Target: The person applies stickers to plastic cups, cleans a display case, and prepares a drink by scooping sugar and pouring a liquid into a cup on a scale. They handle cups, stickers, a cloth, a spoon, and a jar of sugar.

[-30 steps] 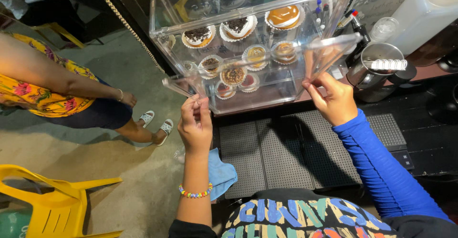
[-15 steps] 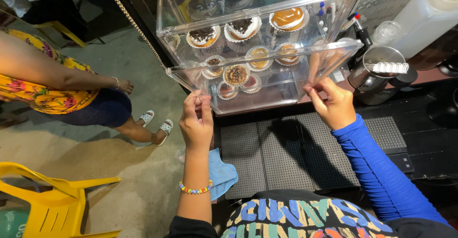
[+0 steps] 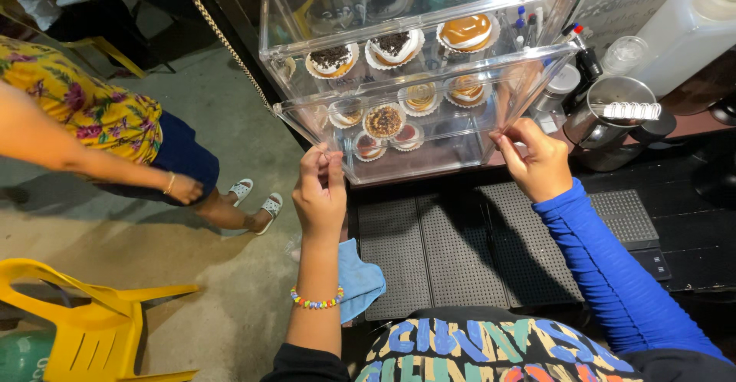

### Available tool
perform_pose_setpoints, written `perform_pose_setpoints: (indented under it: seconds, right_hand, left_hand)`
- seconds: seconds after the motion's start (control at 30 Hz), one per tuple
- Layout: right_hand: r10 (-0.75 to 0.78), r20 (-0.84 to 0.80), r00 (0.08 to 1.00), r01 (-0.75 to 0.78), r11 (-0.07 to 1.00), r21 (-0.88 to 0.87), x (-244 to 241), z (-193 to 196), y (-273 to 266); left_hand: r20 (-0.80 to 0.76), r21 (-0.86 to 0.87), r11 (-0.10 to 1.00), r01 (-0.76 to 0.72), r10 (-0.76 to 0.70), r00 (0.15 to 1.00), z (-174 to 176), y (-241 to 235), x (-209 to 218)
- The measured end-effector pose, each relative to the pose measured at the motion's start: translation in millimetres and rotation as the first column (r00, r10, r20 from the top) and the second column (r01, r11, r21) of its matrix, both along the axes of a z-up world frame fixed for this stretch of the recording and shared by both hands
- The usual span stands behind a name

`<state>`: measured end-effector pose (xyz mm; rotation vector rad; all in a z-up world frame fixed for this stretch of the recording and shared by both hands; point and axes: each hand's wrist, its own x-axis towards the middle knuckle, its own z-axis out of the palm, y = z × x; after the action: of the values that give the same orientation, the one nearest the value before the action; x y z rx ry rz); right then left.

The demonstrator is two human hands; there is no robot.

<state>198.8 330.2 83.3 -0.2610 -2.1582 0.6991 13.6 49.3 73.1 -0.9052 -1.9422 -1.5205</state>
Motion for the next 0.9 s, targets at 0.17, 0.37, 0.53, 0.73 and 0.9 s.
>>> perform_pose_setpoints:
  seconds: [0.17,0.37,0.53,0.73,0.9]
  right_hand:
    - [-0.018,0.015,1.000,0.018,1.000,-0.005,0.0,-0.8,-0.6]
    - [-0.036,0.000,0.999,0.036,0.999,-0.006,-0.5,-2.5,0.5]
    - [-0.047,0.005,0.999,0.047,0.999,-0.002,-0.5,-4.3,1.0]
    - [-0.065,0.013,0.998,0.064,0.997,0.047,2.3,3.5,-2.3]
    - [-0.086,0.009,0.996,0.083,0.983,0.162,3.3,15.1,-5.4]
  left_hand:
    - [0.009,-0.008,1.000,-0.006,0.006,1.000,1.2,0.4,-0.6]
    - [-0.006,-0.014,1.000,-0.018,0.018,1.000,4.2,1.0,-0.3]
    - [-0.024,-0.020,1.000,-0.006,0.005,1.000,5.9,0.7,1.9]
    - [-0.003,-0.013,1.000,0.000,0.000,1.000,4.9,1.5,1.2]
    - [0.017,-0.024,0.999,-0.026,0.026,1.000,5.6,0.9,0.7]
